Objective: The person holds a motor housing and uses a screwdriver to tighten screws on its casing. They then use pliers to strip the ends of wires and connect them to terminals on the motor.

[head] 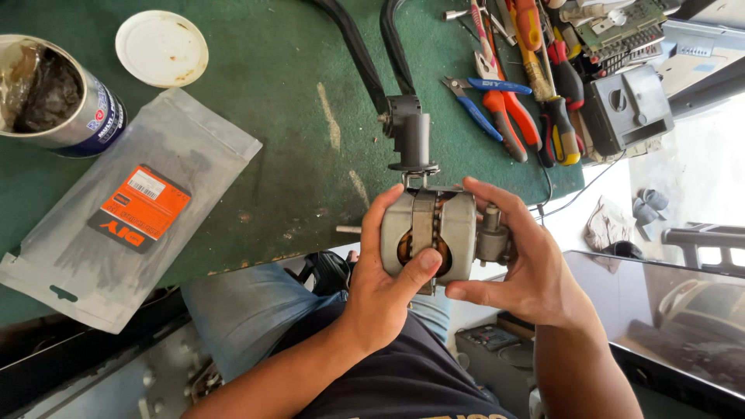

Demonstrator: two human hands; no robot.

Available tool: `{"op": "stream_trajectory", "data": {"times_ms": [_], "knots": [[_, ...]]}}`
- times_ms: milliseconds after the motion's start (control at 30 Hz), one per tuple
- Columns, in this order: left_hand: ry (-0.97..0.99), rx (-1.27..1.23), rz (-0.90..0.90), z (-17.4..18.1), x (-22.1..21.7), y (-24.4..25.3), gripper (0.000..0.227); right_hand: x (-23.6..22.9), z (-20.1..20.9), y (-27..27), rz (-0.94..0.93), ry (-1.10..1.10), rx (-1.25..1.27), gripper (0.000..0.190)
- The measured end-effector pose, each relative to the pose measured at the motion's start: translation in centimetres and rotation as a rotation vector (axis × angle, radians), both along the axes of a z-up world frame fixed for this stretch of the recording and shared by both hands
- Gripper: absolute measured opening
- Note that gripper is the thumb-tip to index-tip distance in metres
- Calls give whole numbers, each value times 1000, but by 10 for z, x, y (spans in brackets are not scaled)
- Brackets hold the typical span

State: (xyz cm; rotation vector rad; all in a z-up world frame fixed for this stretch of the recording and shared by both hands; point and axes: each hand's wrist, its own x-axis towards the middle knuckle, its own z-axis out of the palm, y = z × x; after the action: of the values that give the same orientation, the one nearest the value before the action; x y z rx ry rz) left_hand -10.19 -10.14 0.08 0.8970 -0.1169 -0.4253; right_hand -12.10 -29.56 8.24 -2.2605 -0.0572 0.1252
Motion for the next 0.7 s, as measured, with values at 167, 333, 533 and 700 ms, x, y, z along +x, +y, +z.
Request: {"op": "stream_trajectory", "data": {"times_ms": [167,333,533,700], "knots": [[12,-36,61,-2,-2,-1,81,-9,-11,11,51,-158,14,130],[5,44,19,-1,-1,4,83,-8,-16,1,38,-185,-199,123],[-21,-8,34,-8,-8,-1,83,-6,-15,-3,150,-194,-172,116],[43,-8,120,-19,-15,-10,87,-16,-23,5,37,-206,-29,123]]}}
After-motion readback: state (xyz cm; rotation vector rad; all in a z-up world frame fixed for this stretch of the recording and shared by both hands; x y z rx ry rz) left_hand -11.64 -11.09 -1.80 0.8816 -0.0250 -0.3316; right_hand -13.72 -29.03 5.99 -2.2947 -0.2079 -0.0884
